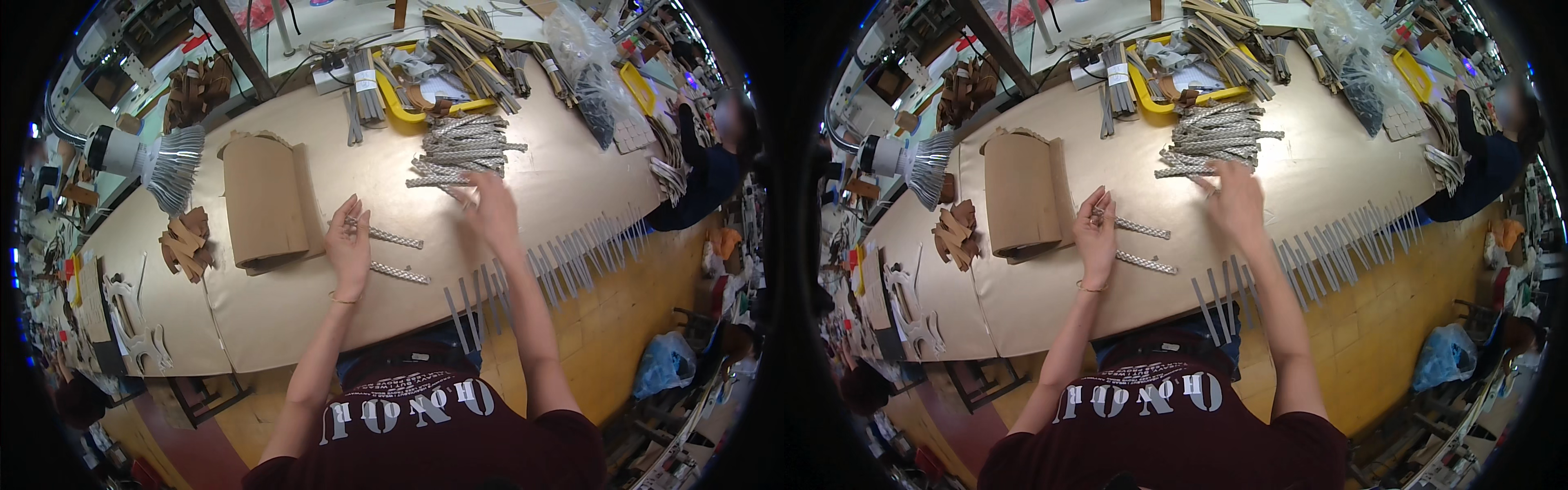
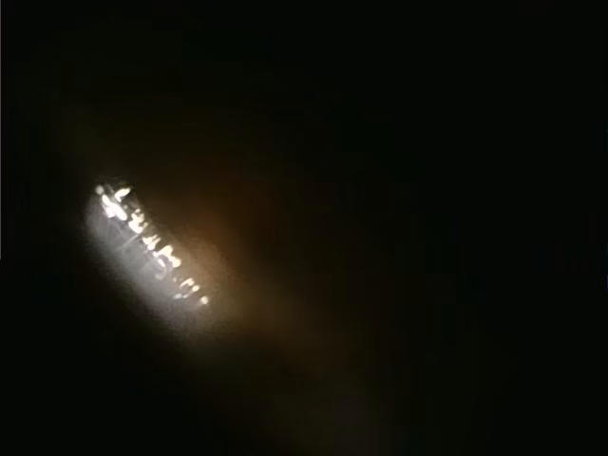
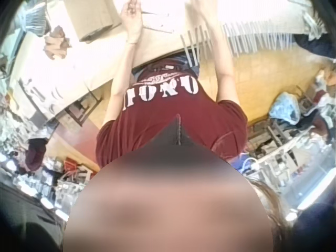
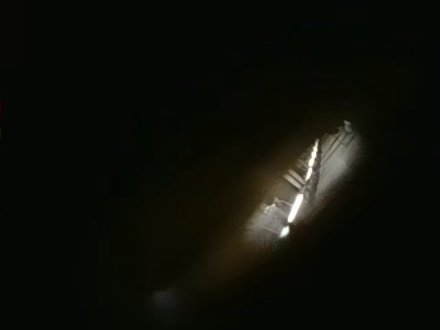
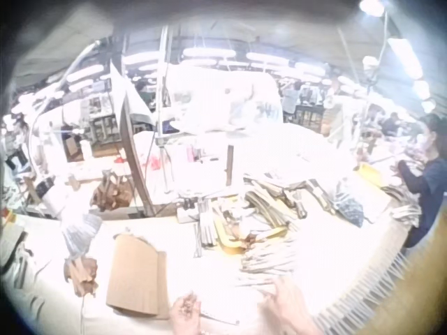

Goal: The person repeatedly picks up short braided cords from a pile on the table, separates them, and places them into a growing stack. The person handles the cords by hand without visible tools, working at a cluttered workbench in a workshop.

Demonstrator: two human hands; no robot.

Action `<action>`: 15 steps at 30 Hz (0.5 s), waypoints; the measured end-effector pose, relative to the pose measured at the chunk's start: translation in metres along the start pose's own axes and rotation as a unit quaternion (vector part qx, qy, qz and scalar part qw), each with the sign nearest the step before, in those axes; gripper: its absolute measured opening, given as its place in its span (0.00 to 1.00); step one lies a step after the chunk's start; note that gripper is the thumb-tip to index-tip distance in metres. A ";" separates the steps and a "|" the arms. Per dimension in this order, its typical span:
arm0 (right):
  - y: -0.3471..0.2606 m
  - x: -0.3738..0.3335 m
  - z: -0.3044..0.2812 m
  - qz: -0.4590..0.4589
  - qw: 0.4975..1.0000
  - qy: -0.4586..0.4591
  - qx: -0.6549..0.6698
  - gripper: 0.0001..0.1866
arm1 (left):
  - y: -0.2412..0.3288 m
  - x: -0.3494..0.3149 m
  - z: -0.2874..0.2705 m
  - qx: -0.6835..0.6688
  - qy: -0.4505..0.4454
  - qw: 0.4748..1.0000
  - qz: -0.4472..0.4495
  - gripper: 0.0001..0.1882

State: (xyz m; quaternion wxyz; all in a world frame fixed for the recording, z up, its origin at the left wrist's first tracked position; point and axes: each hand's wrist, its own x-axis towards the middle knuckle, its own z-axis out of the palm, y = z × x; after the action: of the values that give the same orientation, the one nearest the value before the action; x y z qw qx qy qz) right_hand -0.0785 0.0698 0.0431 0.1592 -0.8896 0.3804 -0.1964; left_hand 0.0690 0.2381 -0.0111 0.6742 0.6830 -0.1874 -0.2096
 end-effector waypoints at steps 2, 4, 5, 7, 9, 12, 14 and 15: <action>0.024 0.027 0.001 0.004 0.997 0.066 -0.043 0.14 | 0.002 -0.005 -0.005 0.171 0.019 0.975 0.137 0.16; 0.040 0.042 0.007 -0.014 0.995 0.069 -0.065 0.12 | 0.007 -0.012 -0.009 0.286 0.030 0.935 0.210 0.16; 0.047 0.049 0.008 -0.026 0.994 0.072 -0.076 0.11 | 0.010 -0.015 -0.011 0.314 0.029 0.922 0.226 0.16; 0.055 0.055 0.009 -0.047 0.994 0.054 -0.083 0.09 | 0.018 -0.024 -0.015 0.336 0.027 0.909 0.244 0.16; 0.058 0.055 0.008 -0.067 0.993 0.034 -0.087 0.07 | 0.026 -0.037 -0.018 0.325 0.021 0.912 0.249 0.14; 0.060 0.052 0.004 -0.091 0.990 0.031 -0.101 0.07 | 0.034 -0.057 -0.018 0.296 -0.024 0.923 0.245 0.11; 0.062 0.051 0.003 -0.129 0.981 0.073 -0.124 0.06 | 0.036 -0.069 -0.017 0.259 -0.046 0.942 0.209 0.10; 0.064 0.051 0.002 -0.138 0.980 0.073 -0.123 0.06 | 0.036 -0.072 -0.016 0.231 -0.051 0.952 0.195 0.10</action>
State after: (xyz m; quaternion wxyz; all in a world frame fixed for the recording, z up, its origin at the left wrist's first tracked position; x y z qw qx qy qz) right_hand -0.0844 -0.0093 0.0252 -0.0082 -0.9295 0.2861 -0.2325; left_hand 0.0176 0.2898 0.0276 0.5155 0.7586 -0.3941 -0.0594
